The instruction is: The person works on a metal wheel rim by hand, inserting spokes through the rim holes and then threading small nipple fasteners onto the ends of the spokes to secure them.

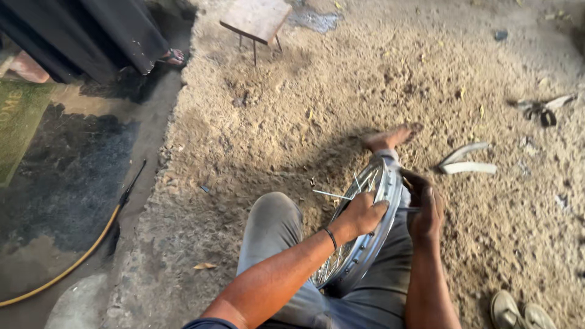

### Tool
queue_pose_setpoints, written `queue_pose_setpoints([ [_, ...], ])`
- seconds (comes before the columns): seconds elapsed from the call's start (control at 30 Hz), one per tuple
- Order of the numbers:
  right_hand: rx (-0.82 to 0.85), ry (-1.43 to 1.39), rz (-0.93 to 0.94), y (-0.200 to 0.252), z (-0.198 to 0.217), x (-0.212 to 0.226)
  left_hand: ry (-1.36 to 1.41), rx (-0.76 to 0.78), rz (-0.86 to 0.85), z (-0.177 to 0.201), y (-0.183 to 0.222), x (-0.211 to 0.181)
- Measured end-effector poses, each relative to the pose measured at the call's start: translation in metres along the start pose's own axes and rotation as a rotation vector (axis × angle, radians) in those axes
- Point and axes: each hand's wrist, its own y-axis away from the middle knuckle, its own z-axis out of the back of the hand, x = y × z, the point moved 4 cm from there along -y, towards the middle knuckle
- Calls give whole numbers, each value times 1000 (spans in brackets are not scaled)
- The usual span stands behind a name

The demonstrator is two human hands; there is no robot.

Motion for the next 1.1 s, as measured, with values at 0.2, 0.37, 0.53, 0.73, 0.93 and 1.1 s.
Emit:
queue_pose_setpoints([
  [0.2, -77, -272, 97, -17, 26, -51, -47, 78, 81, -12, 3, -6],
  [0.37, -299, 94, 155, -5, 35, -65, 18, 73, 134, -14, 11, -10],
  [0.53, -549, 358, -91, 44, 17, -46, 58, 24, 131, -4, 11, -7],
  [0.73, -419, 160, -122, 59, -1, -29, 71, 39, 117, -3, 11, 3],
  [0.93, -334, 248, -41, 53, -4, -10, -117, 98, 131, -18, 3, 27],
  [1.1, -391, 172, -426, 101, -29, 30, -12, 40, 2, -11, 3, 20],
])
